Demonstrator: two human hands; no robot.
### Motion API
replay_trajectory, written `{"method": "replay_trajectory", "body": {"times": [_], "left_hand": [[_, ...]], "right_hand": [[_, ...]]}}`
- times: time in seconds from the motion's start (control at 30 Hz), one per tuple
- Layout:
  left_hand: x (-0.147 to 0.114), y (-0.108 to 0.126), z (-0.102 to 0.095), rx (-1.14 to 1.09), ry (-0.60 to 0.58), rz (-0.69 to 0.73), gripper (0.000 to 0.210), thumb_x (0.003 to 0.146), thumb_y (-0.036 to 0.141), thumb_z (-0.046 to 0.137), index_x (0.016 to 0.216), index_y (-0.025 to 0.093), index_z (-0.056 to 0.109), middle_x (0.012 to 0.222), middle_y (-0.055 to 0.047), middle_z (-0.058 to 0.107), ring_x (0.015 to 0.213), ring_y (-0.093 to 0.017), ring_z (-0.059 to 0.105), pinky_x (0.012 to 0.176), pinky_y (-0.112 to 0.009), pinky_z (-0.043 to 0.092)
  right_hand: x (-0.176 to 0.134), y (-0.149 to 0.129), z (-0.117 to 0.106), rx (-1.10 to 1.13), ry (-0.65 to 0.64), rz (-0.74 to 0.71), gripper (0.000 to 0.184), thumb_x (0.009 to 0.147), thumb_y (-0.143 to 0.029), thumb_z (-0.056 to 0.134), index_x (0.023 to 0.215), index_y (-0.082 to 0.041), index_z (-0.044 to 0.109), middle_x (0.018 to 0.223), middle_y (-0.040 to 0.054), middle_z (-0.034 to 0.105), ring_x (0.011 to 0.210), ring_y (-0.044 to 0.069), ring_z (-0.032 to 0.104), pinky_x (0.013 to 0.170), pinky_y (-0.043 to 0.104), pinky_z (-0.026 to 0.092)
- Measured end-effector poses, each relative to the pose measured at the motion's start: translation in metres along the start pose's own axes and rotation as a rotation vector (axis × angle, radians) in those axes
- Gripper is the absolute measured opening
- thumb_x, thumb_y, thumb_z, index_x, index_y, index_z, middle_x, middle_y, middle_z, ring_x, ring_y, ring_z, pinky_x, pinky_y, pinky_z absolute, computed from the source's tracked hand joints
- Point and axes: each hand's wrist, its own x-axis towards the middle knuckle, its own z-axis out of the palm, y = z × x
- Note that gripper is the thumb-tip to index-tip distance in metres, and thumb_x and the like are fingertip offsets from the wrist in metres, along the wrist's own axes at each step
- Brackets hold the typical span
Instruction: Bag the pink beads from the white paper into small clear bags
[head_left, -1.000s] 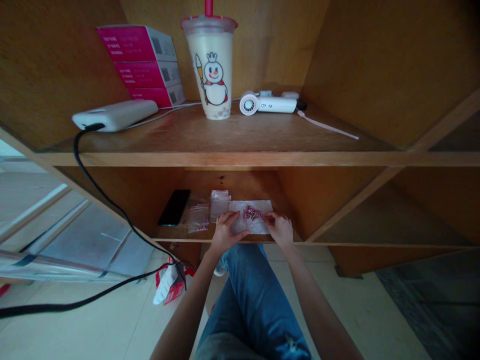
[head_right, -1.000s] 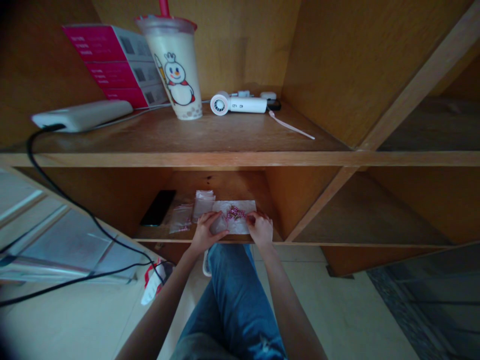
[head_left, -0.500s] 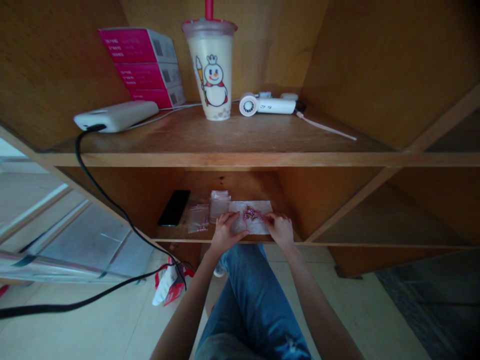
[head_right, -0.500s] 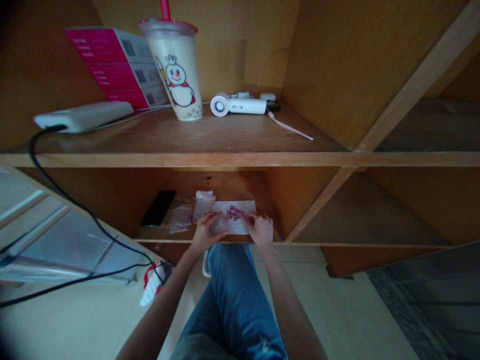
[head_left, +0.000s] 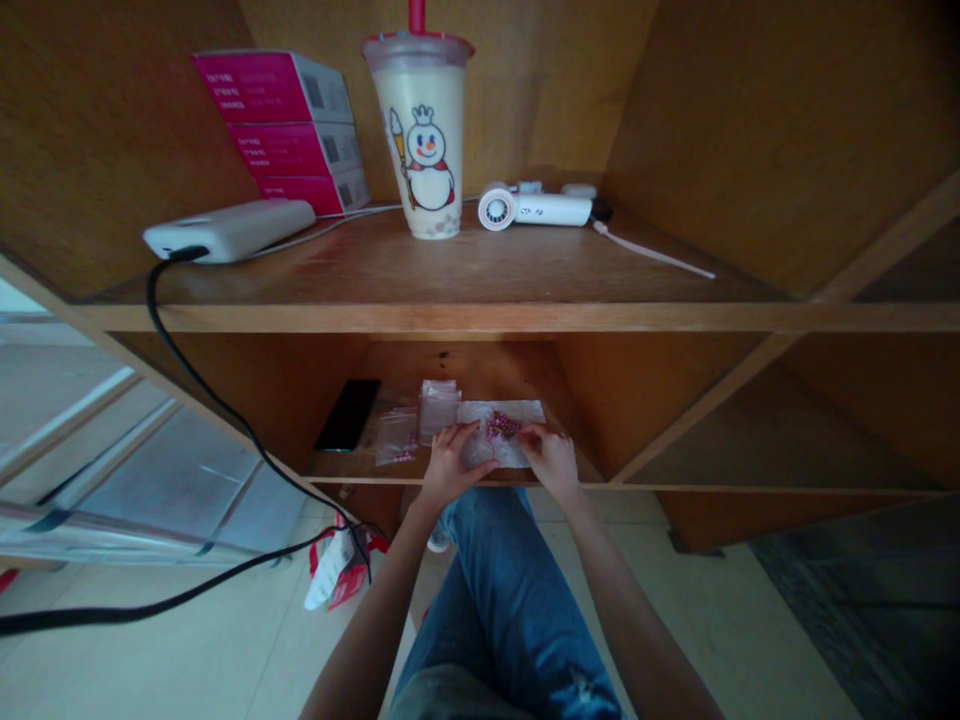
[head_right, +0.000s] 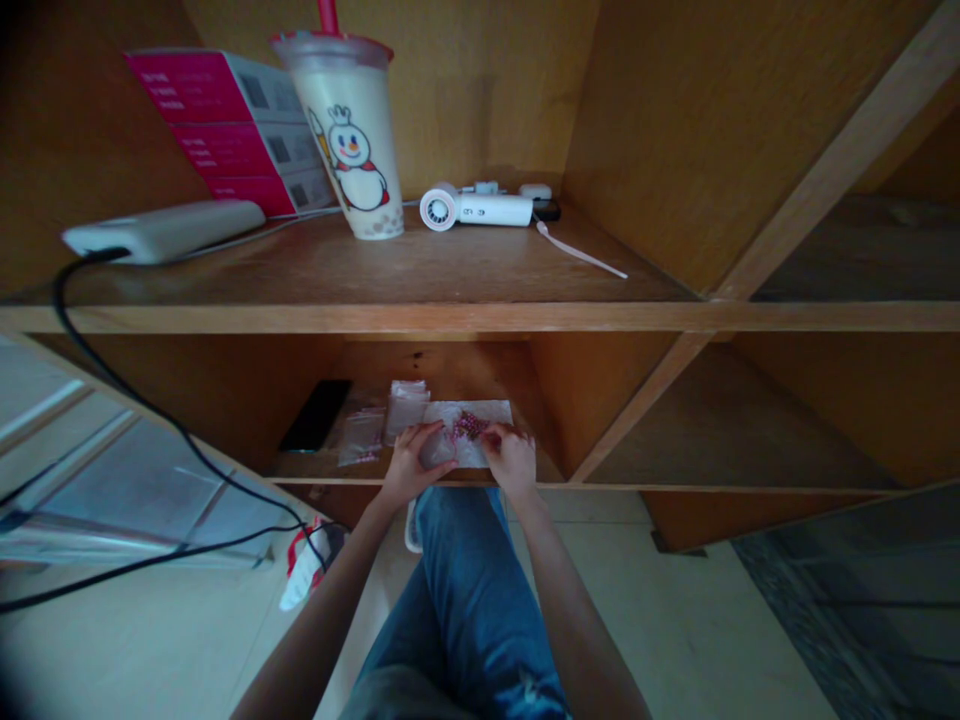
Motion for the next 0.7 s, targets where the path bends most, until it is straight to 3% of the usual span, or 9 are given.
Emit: {"method": "replay_trajectory", "body": {"times": [0.2,0.33,0.5,0.7], "left_hand": [[0.001,0.000,0.000,-0.004,-0.003,0.018,0.061,0.067,0.048,0.065,0.119,0.022,0.047,0.110,-0.007,0.056,0.104,-0.024,0.048,0.090,-0.039,0.037],[0.001,0.000,0.000,-0.005,0.002,0.014,0.061,0.067,0.048,0.066,0.119,0.022,0.047,0.110,-0.008,0.056,0.103,-0.024,0.049,0.089,-0.040,0.037],[0.000,0.001,0.000,-0.006,0.012,-0.002,0.060,0.066,0.048,0.066,0.117,0.021,0.049,0.108,-0.008,0.057,0.102,-0.024,0.050,0.088,-0.040,0.038],[0.000,0.002,-0.001,-0.012,0.010,-0.013,0.058,0.066,0.046,0.067,0.116,0.021,0.049,0.107,-0.008,0.057,0.103,-0.025,0.050,0.089,-0.041,0.037]], "right_hand": [[-0.002,-0.023,0.012,0.195,-0.053,-0.146,0.019,0.082,-0.033,0.048,0.083,-0.023,0.064,0.082,0.0012,0.068,0.079,0.016,0.061,0.072,0.026,0.041],[0.001,-0.019,0.012,0.271,-0.070,-0.195,0.021,0.083,-0.034,0.047,0.086,-0.023,0.065,0.087,0.0010,0.068,0.082,0.016,0.061,0.074,0.025,0.042],[0.003,0.000,-0.002,0.117,0.004,-0.064,0.019,0.081,-0.032,0.048,0.086,-0.024,0.065,0.082,0.0001,0.068,0.072,0.015,0.061,0.070,0.026,0.042],[-0.001,0.006,-0.008,-0.099,-0.014,0.000,0.019,0.079,-0.036,0.051,0.084,-0.025,0.066,0.076,0.0022,0.068,0.076,0.017,0.061,0.073,0.028,0.039]]}}
